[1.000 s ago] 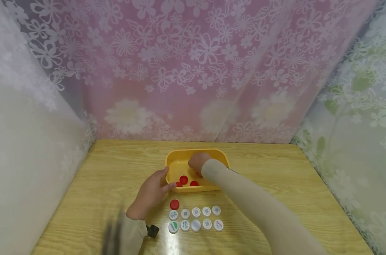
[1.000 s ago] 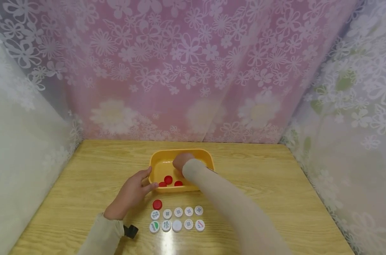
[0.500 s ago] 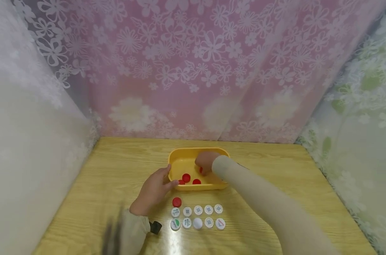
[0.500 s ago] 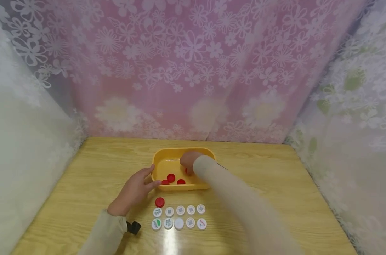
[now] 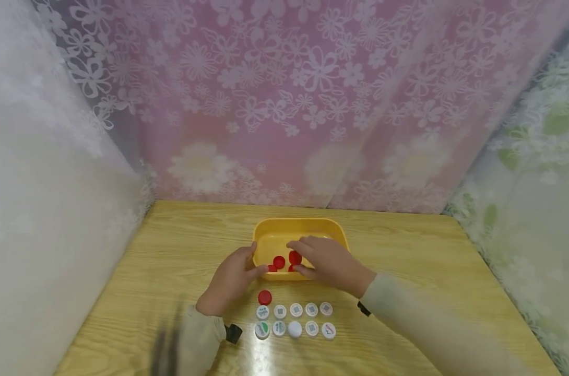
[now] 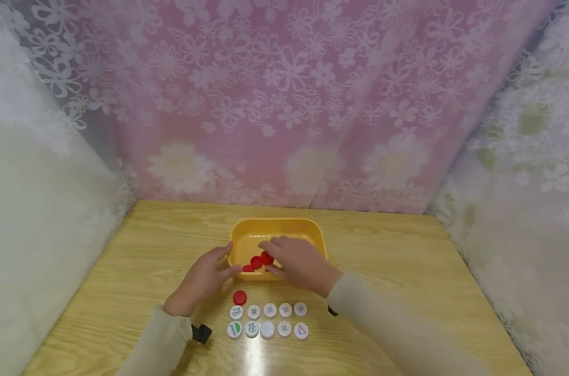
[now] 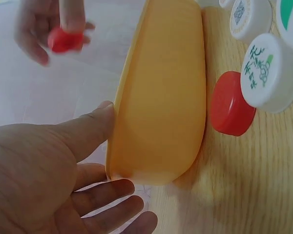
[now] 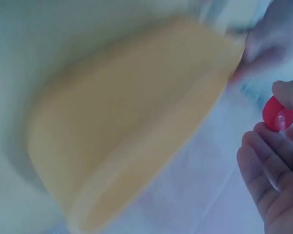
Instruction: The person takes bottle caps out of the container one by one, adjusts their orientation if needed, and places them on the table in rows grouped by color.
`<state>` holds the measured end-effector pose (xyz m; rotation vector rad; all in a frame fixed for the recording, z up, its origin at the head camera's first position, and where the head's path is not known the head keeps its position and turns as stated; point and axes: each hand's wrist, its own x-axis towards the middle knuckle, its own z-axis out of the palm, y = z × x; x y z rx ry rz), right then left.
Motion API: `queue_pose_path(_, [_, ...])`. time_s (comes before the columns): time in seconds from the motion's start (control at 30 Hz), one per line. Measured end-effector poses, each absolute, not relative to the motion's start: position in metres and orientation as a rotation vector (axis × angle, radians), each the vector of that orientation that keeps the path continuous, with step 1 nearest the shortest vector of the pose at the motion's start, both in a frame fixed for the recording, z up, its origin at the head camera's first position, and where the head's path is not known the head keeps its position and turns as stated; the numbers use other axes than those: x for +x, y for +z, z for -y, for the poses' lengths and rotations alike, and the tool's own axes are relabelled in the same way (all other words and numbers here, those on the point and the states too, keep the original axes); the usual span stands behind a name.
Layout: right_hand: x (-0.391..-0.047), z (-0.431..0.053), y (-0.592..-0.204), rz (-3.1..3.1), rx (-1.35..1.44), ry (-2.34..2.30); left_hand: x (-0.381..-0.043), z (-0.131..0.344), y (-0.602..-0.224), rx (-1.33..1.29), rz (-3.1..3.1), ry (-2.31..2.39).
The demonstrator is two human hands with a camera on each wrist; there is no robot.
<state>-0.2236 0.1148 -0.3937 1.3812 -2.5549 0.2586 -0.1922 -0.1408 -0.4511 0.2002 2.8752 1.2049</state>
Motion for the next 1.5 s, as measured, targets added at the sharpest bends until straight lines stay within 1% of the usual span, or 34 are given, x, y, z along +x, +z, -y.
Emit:
queue_pose_path(0.13, [-0.184, -0.113, -0.416, 2.602, 1.383, 0.343, -0.192, 0.141, -0.448, 0.238, -2.889, 1.189])
queue_pose_path(0.2, [-0.173, -0.108, -0.428, 2.648, 1.384, 0.354, -0.191, 0.142, -0.447, 0.249, -2.896, 1.184])
queue_pose_path(0.3, [-0.167, -0.1, -0.443, 2.68, 1.344, 0.32, -0.191, 0.143, -0.446, 0.25, -2.893, 1.192])
queue_pose_path(0.53, [-0.164, -0.083, -0.456, 2.693, 1.128, 0.216, -0.192, 0.143, -0.453, 0.308, -2.887, 1.232])
queue_pose_path(0.73, [-0.167, -0.076, -0.46, 2.804, 1.008, 0.175, -0.191, 0.143, -0.452, 0.279, -2.883, 1.221])
queue_pose_path(1.1, [-0.171, -0.067, -0.463, 2.819, 1.042, -0.021, -0.19, 0.142, -0.453, 0.271, -2.886, 1.2])
queue_pose_path(1.5, [-0.172, -0.072, -0.46, 2.878, 1.098, 0.155, -0.19, 0.142, -0.454, 0.256, -2.88, 1.185])
